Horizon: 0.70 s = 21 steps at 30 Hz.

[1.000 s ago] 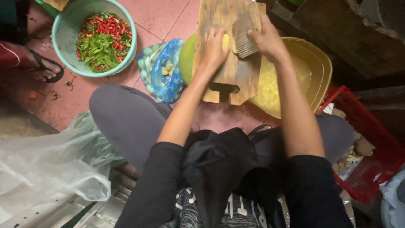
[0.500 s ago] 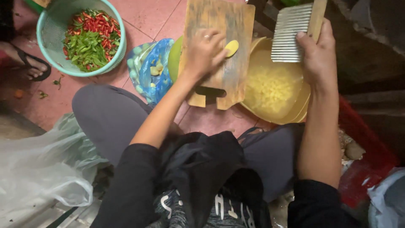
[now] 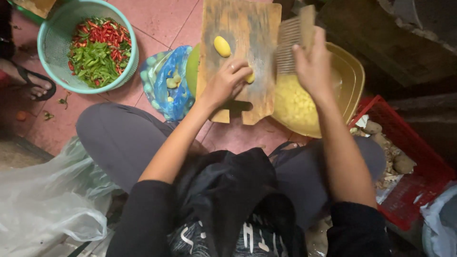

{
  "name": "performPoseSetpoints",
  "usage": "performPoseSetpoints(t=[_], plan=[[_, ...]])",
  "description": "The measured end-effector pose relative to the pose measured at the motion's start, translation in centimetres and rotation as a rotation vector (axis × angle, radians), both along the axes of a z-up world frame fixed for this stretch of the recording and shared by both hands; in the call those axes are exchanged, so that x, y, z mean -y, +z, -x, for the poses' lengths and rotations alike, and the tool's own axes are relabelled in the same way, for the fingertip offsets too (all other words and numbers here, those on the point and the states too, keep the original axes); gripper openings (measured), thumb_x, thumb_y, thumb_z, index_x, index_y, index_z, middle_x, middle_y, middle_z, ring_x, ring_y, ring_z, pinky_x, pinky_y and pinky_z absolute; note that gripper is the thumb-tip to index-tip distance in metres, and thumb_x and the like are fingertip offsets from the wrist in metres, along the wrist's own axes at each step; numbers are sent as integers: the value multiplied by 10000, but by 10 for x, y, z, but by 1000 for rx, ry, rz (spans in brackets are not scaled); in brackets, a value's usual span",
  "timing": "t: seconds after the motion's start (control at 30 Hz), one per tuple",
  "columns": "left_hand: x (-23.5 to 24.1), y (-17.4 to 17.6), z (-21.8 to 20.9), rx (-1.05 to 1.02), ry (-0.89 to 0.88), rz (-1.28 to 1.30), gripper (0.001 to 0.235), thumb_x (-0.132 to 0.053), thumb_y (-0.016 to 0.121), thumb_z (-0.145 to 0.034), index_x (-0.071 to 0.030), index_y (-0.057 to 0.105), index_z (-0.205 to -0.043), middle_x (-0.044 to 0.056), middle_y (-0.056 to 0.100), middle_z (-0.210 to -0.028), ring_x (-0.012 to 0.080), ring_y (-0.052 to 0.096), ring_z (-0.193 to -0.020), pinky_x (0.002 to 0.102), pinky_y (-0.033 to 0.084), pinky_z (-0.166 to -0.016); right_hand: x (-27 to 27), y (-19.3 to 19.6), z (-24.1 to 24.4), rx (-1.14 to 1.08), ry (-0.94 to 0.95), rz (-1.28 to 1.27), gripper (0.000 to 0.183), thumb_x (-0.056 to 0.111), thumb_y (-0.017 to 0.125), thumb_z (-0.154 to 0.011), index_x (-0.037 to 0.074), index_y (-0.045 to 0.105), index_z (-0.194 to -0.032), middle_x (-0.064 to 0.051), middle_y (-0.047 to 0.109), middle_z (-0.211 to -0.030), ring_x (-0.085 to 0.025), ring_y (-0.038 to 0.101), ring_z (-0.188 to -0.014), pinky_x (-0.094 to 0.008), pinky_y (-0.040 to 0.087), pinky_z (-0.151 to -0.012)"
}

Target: Slicing potatoes using a manual grater/slicer on a wooden board.

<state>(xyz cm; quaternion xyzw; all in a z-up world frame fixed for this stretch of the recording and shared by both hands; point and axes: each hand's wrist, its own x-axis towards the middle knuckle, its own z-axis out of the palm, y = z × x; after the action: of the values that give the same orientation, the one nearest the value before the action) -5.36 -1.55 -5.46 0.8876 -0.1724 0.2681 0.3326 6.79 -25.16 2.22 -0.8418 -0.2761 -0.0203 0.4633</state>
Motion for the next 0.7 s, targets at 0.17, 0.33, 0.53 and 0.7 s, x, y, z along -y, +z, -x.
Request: performPoseSetpoints(t=[0.17, 0.33, 0.53, 0.7], plan=[[0, -3, 13, -127, 82, 274, 262, -127, 745, -916, -53, 647, -1147, 120, 640, -1187, 333, 659, -1092, 417, 563, -919, -49, -4, 17, 29, 42, 179, 377, 91, 611, -1029, 43, 425, -1354, -303, 706, -887, -478, 723, -851, -540, 553, -712], [8, 3, 8, -123, 147, 256, 222, -176, 749, -926, -74, 669, -1107, 115, 644, -1117, 335, 663, -1043, 428, 553, -881, -64, 7, 30, 19, 111, 311, 400, 100, 630, -1005, 43, 441, -1352, -332, 680, -899, -540, 660, -903, -591, 508, -731], [8, 7, 7, -116, 150, 260, 184, -172, 727, -936, -99, 695, -1103, 100, 640, -1073, 324, 667, -1024, 425, 558, -861, -72, 12, 36, 24, 140, 349, 415, 99, 629, -996, 45, 458, -1370, -346, 672, -918, -550, 650, -912, -597, 507, -744], [8, 0, 4, -115, 150, 294, 186, -144, 724, -932, -94, 700, -1110, 113, 648, -1080, 333, 676, -1014, 427, 565, -859, -78, 3, 31, 51, 187, 435, 363, 90, 610, -999, 27, 441, -1313, -347, 662, -903, -549, 645, -877, -611, 493, -728]])
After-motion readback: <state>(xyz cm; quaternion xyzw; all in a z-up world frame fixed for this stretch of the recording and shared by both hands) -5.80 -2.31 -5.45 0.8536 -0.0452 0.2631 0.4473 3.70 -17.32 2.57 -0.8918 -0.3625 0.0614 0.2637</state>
